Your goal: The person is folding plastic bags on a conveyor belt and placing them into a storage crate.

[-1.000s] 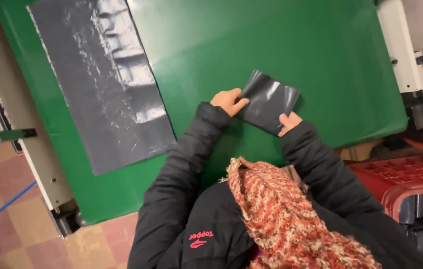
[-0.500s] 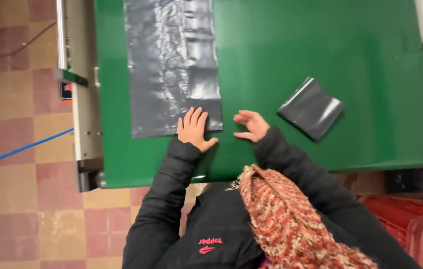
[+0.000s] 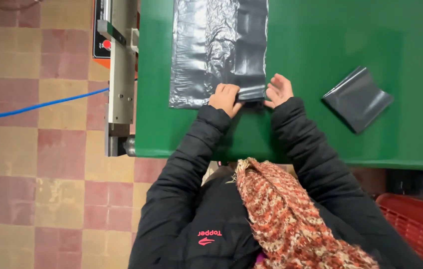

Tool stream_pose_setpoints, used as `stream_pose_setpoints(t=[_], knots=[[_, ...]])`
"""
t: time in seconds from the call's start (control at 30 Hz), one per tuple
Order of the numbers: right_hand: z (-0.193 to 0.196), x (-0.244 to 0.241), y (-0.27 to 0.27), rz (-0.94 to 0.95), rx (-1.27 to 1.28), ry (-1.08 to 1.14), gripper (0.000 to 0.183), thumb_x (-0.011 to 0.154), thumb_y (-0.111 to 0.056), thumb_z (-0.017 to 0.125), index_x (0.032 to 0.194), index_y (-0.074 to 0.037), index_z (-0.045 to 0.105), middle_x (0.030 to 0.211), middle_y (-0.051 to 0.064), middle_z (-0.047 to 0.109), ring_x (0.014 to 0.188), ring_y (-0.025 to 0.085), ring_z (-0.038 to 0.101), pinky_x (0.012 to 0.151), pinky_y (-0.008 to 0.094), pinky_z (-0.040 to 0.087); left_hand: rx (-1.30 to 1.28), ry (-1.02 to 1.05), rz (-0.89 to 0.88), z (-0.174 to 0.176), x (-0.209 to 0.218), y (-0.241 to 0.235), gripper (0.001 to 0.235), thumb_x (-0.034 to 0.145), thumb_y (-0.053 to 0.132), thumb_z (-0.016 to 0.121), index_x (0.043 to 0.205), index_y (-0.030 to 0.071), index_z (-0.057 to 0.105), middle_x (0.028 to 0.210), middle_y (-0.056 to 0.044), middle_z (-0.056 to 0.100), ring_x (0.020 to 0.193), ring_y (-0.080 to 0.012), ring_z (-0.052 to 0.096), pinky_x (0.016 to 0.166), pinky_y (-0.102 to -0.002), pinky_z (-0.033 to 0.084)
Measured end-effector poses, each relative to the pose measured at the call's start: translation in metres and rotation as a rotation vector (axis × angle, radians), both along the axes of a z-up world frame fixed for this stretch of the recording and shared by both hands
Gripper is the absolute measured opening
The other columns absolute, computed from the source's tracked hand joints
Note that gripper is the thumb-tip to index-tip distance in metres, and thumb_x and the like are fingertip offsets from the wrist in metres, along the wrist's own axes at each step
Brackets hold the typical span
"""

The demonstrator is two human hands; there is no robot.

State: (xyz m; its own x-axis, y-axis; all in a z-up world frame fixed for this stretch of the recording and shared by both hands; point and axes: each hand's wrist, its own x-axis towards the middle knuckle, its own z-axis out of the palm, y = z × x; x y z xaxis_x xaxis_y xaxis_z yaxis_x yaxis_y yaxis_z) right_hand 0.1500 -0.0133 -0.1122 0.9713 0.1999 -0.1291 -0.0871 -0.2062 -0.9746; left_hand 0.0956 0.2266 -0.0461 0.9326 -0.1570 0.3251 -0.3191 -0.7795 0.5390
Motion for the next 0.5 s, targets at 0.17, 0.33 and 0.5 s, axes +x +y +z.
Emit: stream_pose_setpoints(t=[0.17, 0.33, 0.5], knots=[[-0.002, 0.002, 0.006, -0.152, 0.585, 0.282, 0.067, 0.097, -0.021, 0.069, 0.156, -0.015, 0.037, 0.155, 0.012, 0.043, 0.143, 0.029, 0.047, 0.097, 0.051, 0.045, 0.08, -0.292, -0.094, 0.003, -0.005, -0.005, 0.06, 0.066, 0.041, 0.071, 0.11, 0.003, 0.061, 0.111, -0.014, 0.065, 0.108, -0.0347, 0.057, 0.076, -0.045, 0.053], [0.095, -0.016, 0.02, 0.276, 0.105, -0.289, 0.073, 0.083, -0.006, 0.052, 0.155, -0.014, 0.04, 0.157, 0.008, 0.044, 0.148, 0.029, 0.045, 0.119, 0.052, 0.045, 0.116, 0.049, 0.044, -0.026, -0.005, -0.016, 0.016, 0.102, 0.025, 0.066, 0.103, 0.009, 0.062, 0.103, -0.009, 0.066, 0.103, -0.0326, 0.063, 0.079, -0.045, 0.054], [0.08, -0.039, -0.015, 0.459, -0.387, -0.707, 0.028, 0.073, -0.009, 0.081, 0.098, -0.012, 0.067, 0.102, 0.009, 0.071, 0.103, 0.029, 0.067, 0.09, 0.044, 0.05, -0.022, 0.201, -0.183, 0.056, -0.06, 0.002, 0.036, 0.091, 0.035, 0.071, 0.109, 0.005, 0.06, 0.103, -0.014, 0.066, 0.098, -0.0353, 0.063, 0.082, -0.046, 0.053]])
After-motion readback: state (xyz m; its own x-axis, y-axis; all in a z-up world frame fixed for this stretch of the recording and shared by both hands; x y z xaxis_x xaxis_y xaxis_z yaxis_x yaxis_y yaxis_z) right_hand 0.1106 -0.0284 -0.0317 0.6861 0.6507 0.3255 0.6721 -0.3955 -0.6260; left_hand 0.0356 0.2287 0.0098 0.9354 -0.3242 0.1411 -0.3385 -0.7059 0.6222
